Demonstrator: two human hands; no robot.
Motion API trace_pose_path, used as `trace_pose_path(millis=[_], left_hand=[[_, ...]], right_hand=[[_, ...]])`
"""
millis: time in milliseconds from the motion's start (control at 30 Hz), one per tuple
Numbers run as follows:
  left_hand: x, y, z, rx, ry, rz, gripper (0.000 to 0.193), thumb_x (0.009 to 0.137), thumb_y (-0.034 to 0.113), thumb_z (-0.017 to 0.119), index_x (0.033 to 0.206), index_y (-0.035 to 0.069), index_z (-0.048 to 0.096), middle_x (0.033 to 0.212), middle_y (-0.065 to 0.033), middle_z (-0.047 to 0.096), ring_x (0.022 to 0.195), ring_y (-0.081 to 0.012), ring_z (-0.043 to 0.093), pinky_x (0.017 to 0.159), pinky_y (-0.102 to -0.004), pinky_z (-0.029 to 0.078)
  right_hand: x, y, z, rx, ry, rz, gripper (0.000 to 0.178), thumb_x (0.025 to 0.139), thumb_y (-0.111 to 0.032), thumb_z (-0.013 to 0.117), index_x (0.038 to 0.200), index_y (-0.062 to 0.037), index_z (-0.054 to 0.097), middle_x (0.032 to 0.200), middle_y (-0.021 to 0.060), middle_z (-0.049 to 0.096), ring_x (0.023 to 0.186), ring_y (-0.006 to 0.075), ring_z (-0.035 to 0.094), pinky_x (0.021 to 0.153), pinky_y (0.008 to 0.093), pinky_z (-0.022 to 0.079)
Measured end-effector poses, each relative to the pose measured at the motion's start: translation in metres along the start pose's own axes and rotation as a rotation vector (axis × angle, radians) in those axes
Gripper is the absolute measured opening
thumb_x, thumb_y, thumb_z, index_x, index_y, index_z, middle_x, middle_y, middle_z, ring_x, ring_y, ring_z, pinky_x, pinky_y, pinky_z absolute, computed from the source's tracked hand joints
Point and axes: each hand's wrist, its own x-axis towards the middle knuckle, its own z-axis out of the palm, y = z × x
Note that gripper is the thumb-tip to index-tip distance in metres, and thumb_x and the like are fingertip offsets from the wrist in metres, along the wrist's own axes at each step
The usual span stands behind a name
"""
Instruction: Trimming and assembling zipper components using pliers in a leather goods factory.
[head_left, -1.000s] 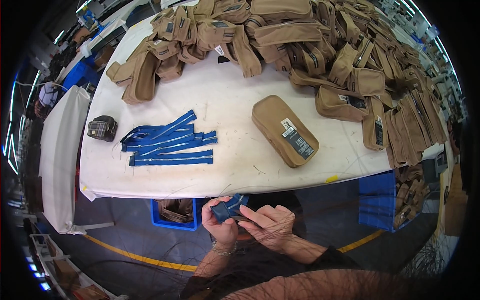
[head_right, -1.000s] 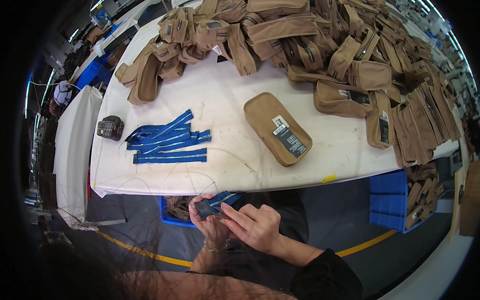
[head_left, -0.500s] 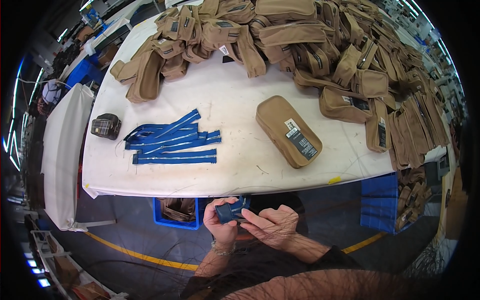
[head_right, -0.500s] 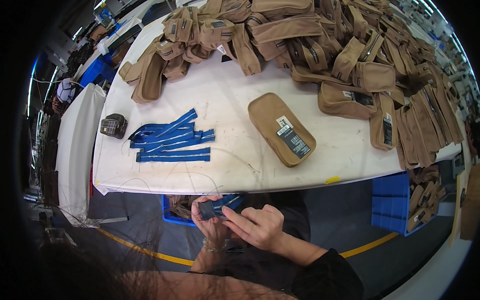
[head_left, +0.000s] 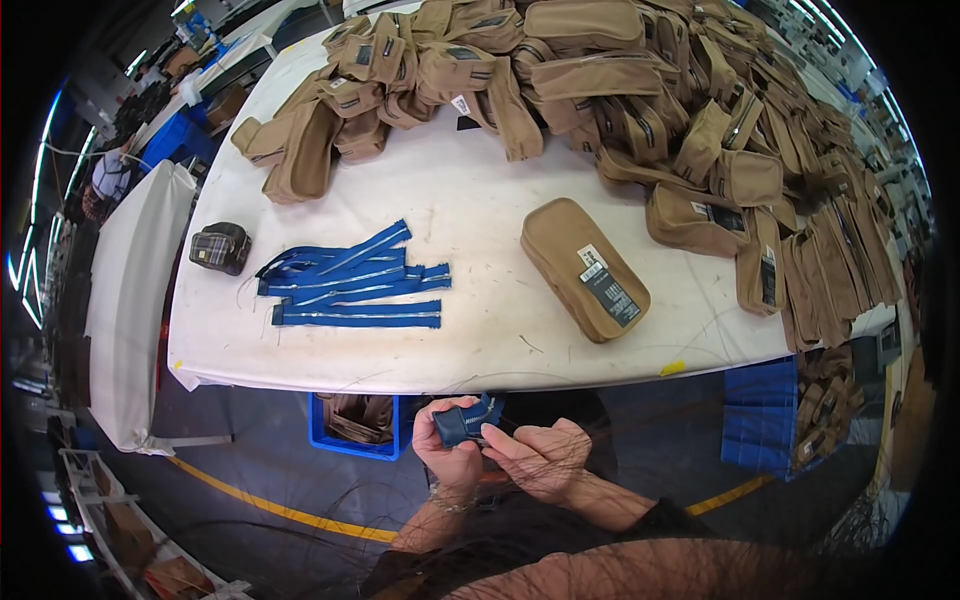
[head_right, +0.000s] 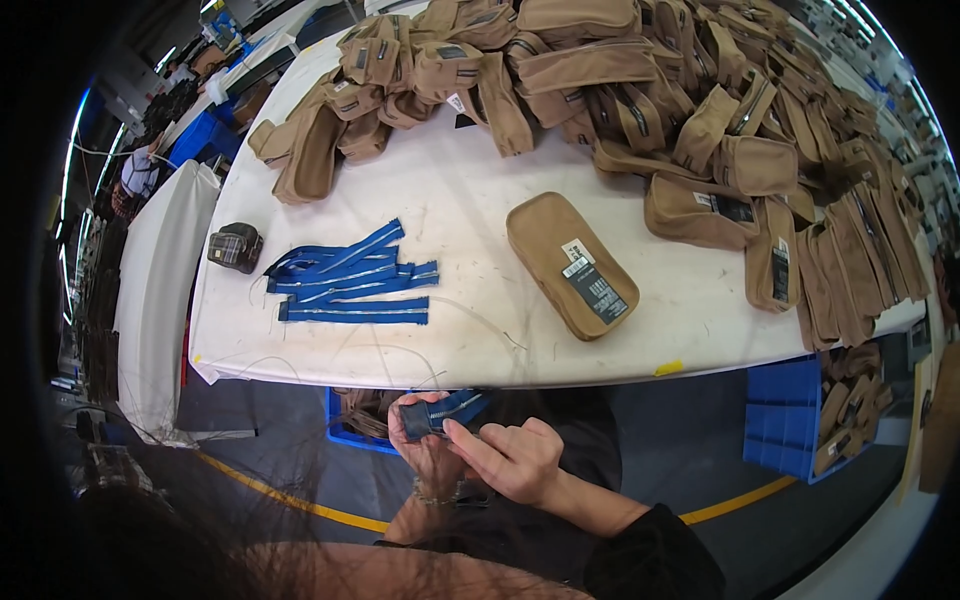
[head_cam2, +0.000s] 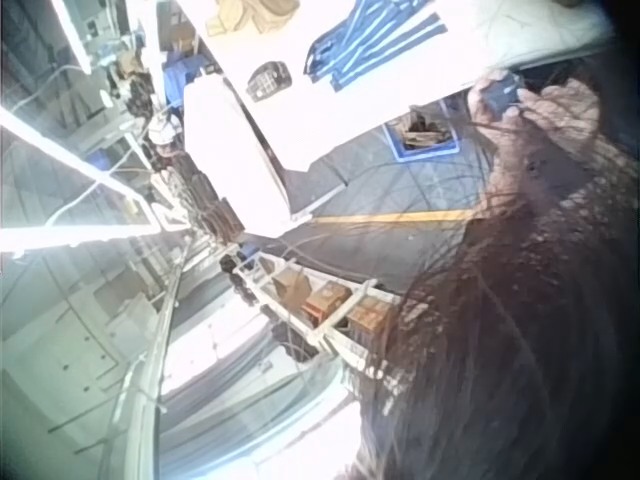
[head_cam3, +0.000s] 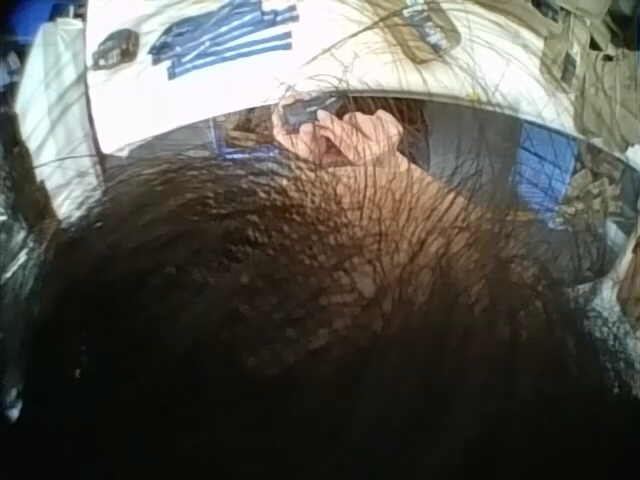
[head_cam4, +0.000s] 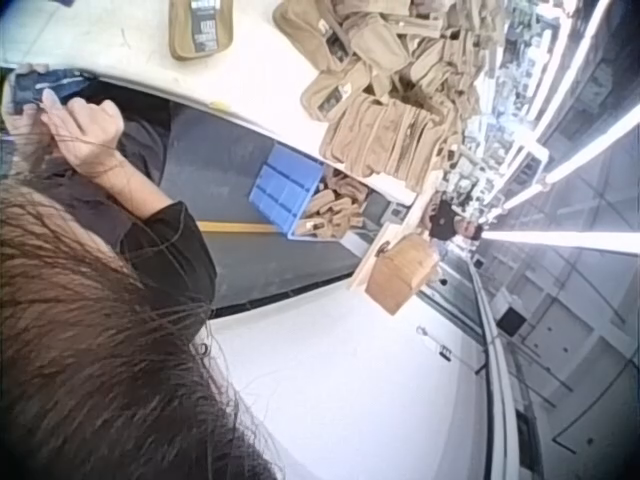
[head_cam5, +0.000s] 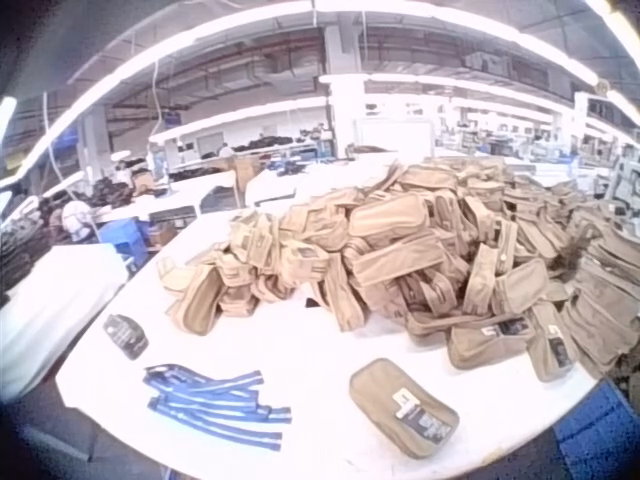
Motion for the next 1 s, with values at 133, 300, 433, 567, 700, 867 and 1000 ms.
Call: trace_pose_path(millis=[133, 300, 433, 567, 700, 867, 1000], left_hand=[[0.0, 0.001, -0.002, -0.029, -0.027, -0.006, 0.059, 0.061, 0.026, 0.083, 0.102, 0.001, 0.049, 0.095, -0.0159, 0.06, 0.093, -0.0243, 0.058, 0.084, -0.0371, 0.047], [0.003, 0.005, -0.005, 0.032, -0.051, 0.028, 0.061, 0.059, 0.028, 0.083, 0.102, 0.002, 0.049, 0.096, -0.0157, 0.06, 0.093, -0.0238, 0.058, 0.083, -0.0368, 0.048], [0.003, 0.003, -0.008, 0.035, -0.066, 0.014, 0.061, 0.058, 0.03, 0.083, 0.102, 0.002, 0.05, 0.096, -0.0156, 0.06, 0.093, -0.0235, 0.058, 0.083, -0.0367, 0.048], [0.003, 0.005, -0.008, 0.028, -0.072, 0.01, 0.06, 0.059, 0.029, 0.083, 0.101, 0.002, 0.05, 0.096, -0.0154, 0.06, 0.093, -0.0236, 0.058, 0.083, -0.0368, 0.048], [0.003, 0.007, -0.007, -0.005, -0.052, -0.024, 0.06, 0.058, 0.028, 0.083, 0.101, 0.002, 0.05, 0.095, -0.0149, 0.06, 0.093, -0.0238, 0.058, 0.083, -0.0369, 0.048], [-0.002, 0.003, -0.007, 0.015, -0.13, 0.027, 0.059, 0.058, 0.028, 0.084, 0.099, 0.001, 0.052, 0.095, -0.0139, 0.06, 0.093, -0.0236, 0.058, 0.083, -0.0372, 0.048], [0.0, 0.004, -0.012, 0.09, -0.179, 0.026, 0.058, 0.058, 0.029, 0.083, 0.098, 0.0, 0.053, 0.094, -0.0128, 0.059, 0.092, -0.0232, 0.058, 0.083, -0.0368, 0.048]], right_hand=[[0.0, -0.001, 0.0, 0.017, 0.0, -0.005, 0.032, 0.074, -0.022, 0.065, 0.104, -0.0117, 0.064, 0.06, -0.0051, 0.049, 0.042, 0.0077, 0.039, 0.041, 0.0251, 0.023], [0.002, -0.001, 0.003, -0.004, 0.046, -0.043, 0.032, 0.076, -0.025, 0.063, 0.105, -0.0111, 0.063, 0.059, -0.0051, 0.047, 0.042, 0.0078, 0.038, 0.042, 0.0251, 0.023], [-0.001, 0.0, 0.004, -0.01, 0.028, -0.048, 0.031, 0.078, -0.025, 0.062, 0.106, -0.0106, 0.063, 0.059, -0.0053, 0.046, 0.042, 0.0079, 0.037, 0.042, 0.0251, 0.023], [-0.006, 0.001, 0.005, 0.003, -0.039, -0.055, 0.031, 0.079, -0.025, 0.061, 0.105, -0.0104, 0.062, 0.058, -0.0056, 0.046, 0.042, 0.0079, 0.036, 0.042, 0.0251, 0.023], [-0.005, 0.002, 0.005, -0.015, -0.031, -0.064, 0.031, 0.078, -0.026, 0.061, 0.105, -0.0103, 0.062, 0.058, -0.0055, 0.046, 0.042, 0.0079, 0.036, 0.042, 0.025, 0.024], [-0.006, 0.005, 0.004, 0.086, -0.016, -0.002, 0.032, 0.072, -0.021, 0.067, 0.102, -0.0102, 0.064, 0.057, -0.0051, 0.047, 0.042, 0.0086, 0.039, 0.042, 0.0253, 0.024], [0.001, 0.005, -0.002, 0.16, -0.027, 0.181, 0.035, 0.068, -0.023, 0.073, 0.101, -0.0174, 0.064, 0.056, -0.0051, 0.05, 0.043, 0.0116, 0.042, 0.045, 0.0274, 0.025]])
